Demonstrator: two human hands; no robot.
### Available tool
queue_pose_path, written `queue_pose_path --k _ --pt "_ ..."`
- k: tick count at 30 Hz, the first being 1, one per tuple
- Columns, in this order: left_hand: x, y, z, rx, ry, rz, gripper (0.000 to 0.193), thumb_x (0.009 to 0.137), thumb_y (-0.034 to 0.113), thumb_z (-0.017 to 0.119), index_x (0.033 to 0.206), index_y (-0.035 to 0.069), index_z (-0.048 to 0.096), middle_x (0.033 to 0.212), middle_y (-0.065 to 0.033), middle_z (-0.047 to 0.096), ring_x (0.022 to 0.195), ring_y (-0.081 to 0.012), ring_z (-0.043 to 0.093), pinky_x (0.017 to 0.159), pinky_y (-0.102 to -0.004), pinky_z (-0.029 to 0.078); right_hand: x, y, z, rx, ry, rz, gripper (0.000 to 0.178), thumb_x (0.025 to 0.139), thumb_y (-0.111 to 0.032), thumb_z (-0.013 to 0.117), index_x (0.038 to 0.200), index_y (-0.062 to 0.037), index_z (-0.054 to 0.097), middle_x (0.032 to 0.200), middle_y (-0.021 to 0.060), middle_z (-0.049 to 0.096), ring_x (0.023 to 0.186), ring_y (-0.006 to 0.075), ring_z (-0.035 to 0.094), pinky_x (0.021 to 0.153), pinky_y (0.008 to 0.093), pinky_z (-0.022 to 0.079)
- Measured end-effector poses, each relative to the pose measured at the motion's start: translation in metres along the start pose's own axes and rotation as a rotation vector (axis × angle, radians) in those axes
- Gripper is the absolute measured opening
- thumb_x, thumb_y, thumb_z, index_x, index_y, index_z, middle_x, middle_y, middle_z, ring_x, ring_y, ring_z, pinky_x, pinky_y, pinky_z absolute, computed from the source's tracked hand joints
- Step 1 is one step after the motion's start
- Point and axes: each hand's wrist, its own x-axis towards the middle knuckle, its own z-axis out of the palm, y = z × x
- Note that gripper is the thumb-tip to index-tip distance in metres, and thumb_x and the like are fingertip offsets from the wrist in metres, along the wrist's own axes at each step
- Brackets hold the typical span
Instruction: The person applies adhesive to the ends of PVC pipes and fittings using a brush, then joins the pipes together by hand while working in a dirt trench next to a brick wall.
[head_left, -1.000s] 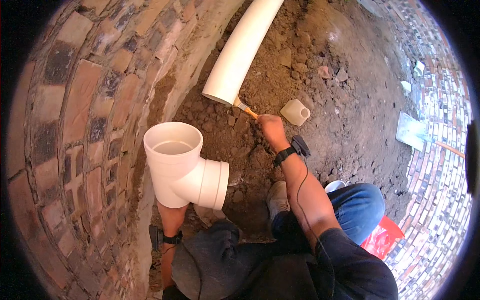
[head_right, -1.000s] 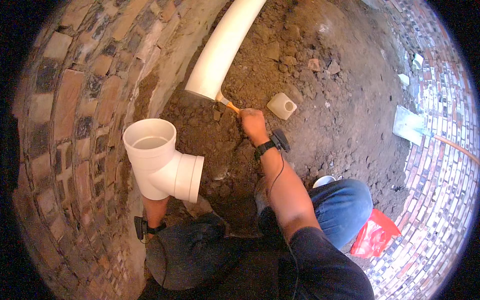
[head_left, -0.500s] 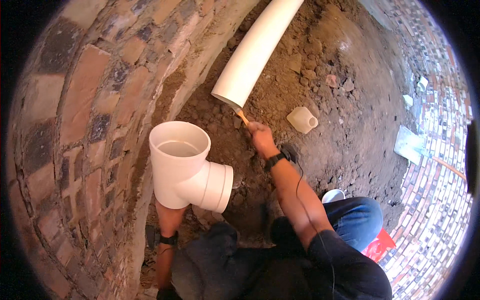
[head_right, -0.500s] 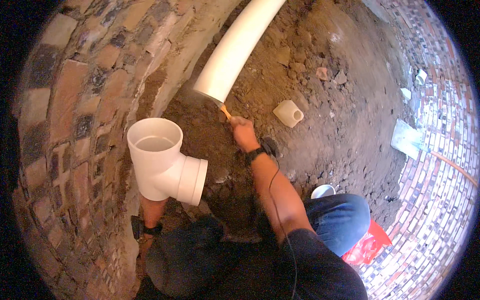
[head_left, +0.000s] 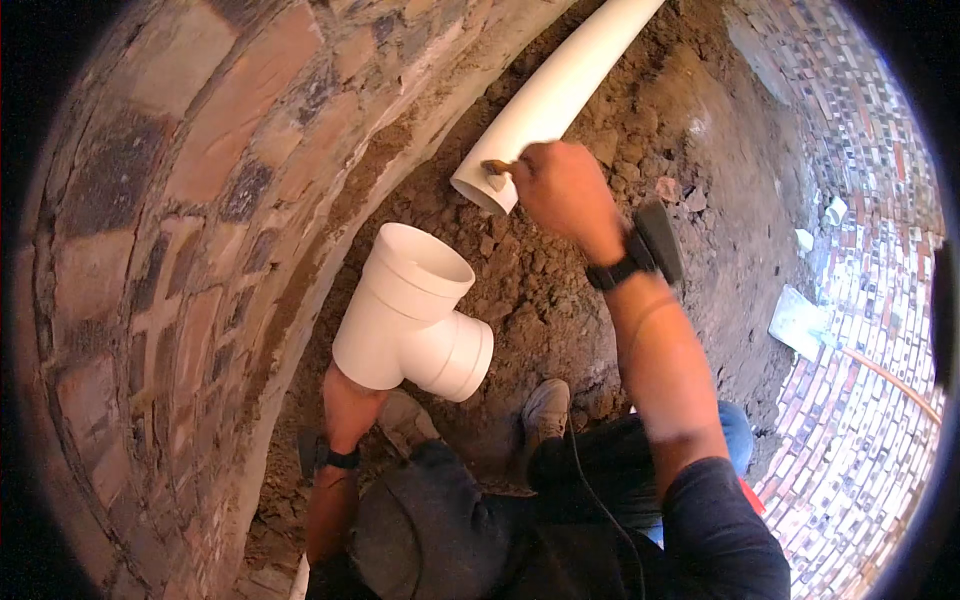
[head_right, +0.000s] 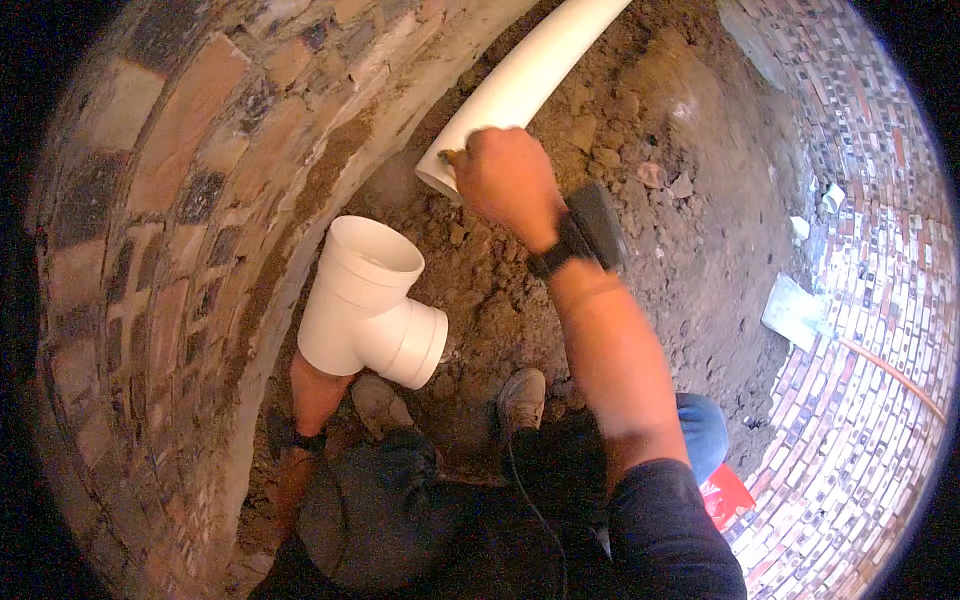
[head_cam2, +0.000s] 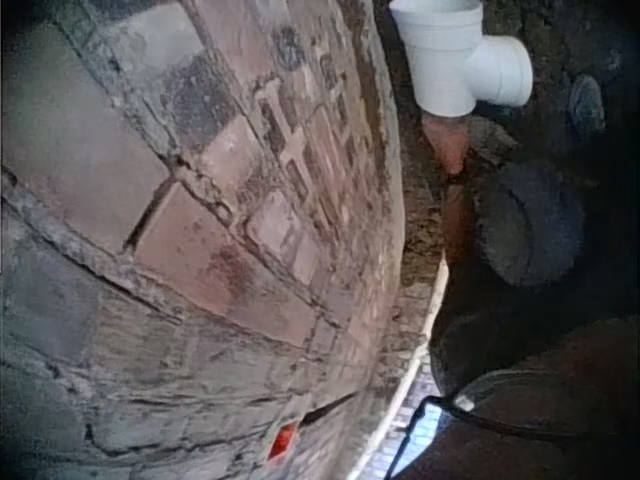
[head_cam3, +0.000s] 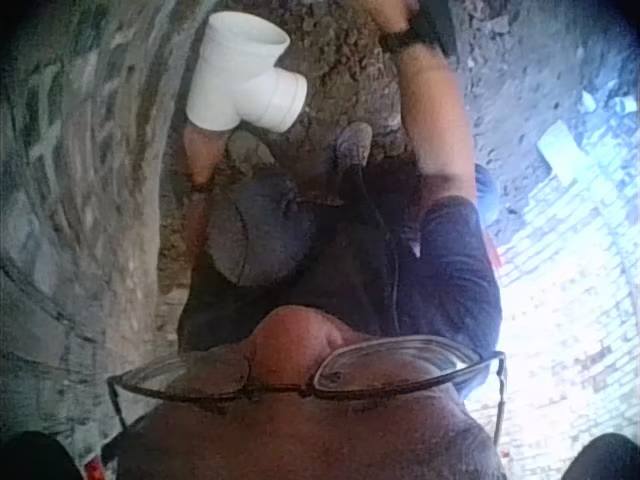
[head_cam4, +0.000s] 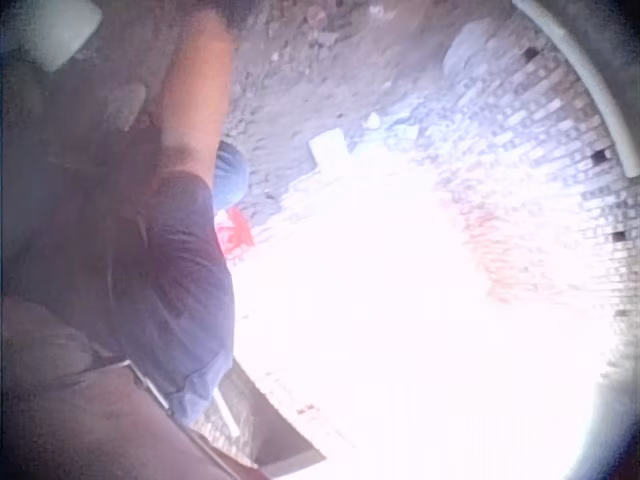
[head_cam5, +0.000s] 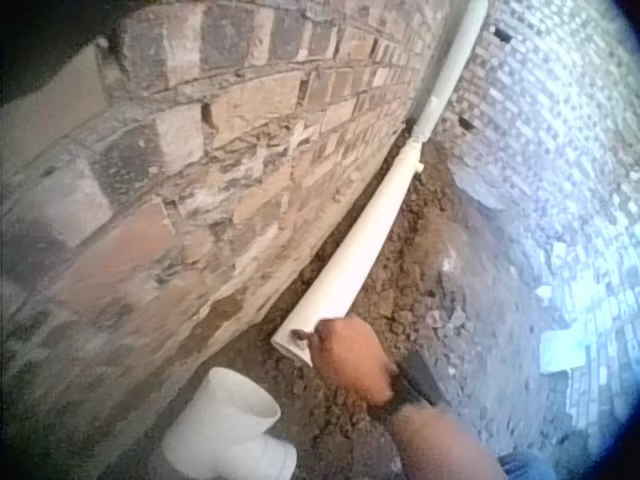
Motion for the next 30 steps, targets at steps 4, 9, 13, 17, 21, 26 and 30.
queue_pose_path --k 4,9,13,17,21,26,30 --pt "0.0 -0.03 -0.002 0.041 -0.029 0.05 0.053 0.074 0.012 0.087 0.119 -0.005 0.064 0.114 -0.0216 0.073 0.105 -0.0316 0.072 0.088 -0.0424 0.056 0.069 -0.022 0.025 -0.117 -0.054 -0.105 0.025 0.084 -0.022 0.067 0.079 0.0011 0.074 0.082 0.0268 0.07 0.079 0.0469 0.069 0.075 0.0514 0.058" --pt "-0.009 -0.028 -0.009 0.06 -0.008 0.068 0.052 0.074 0.012 0.087 0.118 -0.003 0.065 0.112 -0.0209 0.073 0.105 -0.0319 0.072 0.087 -0.0426 0.057 0.119 -0.033 0.046 -0.398 -0.313 -0.376 0.02 0.079 -0.021 0.07 0.075 -0.0017 0.075 0.079 0.0233 0.07 0.075 0.0451 0.07 0.066 0.0535 0.057" --pt "-0.013 -0.033 -0.012 -0.025 -0.119 -0.041 0.049 0.075 0.012 0.087 0.117 -0.002 0.066 0.112 -0.0208 0.073 0.105 -0.0321 0.072 0.087 -0.0423 0.056 0.137 -0.032 0.079 -0.603 -0.404 -0.473 0.018 0.077 -0.022 0.071 0.074 -0.0051 0.076 0.078 0.0198 0.071 0.074 0.0425 0.07 0.063 0.0511 0.057" --pt "-0.012 -0.038 -0.012 -0.046 -0.036 0.09 0.045 0.077 0.011 0.085 0.116 -0.003 0.067 0.11 -0.0214 0.073 0.102 -0.0325 0.072 0.086 -0.0425 0.056 0.123 -0.012 0.062 -0.449 -0.314 -0.383 0.024 0.081 -0.028 0.071 0.075 -0.0043 0.076 0.08 0.0229 0.071 0.079 0.0438 0.071 0.068 0.0525 0.057" --pt "-0.002 -0.043 0.004 -0.045 -0.055 0.042 0.042 0.078 0.009 0.082 0.116 -0.003 0.068 0.11 -0.0218 0.073 0.101 -0.0335 0.072 0.085 -0.0425 0.056 0.064 0.045 -0.016 -0.033 -0.32 0.021 0.039 0.087 -0.031 0.064 0.083 0.0059 0.073 0.086 0.0299 0.07 0.081 0.0453 0.072 0.077 0.0492 0.058" --pt "0.026 -0.043 0.017 0.043 -0.149 0.202 0.044 0.078 0.009 0.081 0.119 -0.004 0.067 0.112 -0.022 0.073 0.101 -0.0324 0.071 0.087 -0.042 0.055 -0.046 0.119 -0.111 0.049 -0.264 0.166 0.029 0.089 -0.027 0.064 0.094 -0.0003 0.072 0.085 0.0292 0.068 0.079 0.0458 0.068 0.073 0.0495 0.054" --pt "0.047 -0.025 0.031 -0.028 -0.194 0.056 0.046 0.078 0.009 0.079 0.12 -0.004 0.066 0.112 -0.0202 0.073 0.102 -0.0317 0.07 0.091 -0.0407 0.053 -0.118 0.174 -0.124 -0.134 -0.257 0.298 0.03 0.09 -0.027 0.064 0.092 0.0015 0.071 0.088 0.0282 0.07 0.085 0.0446 0.07 0.077 0.0498 0.056"
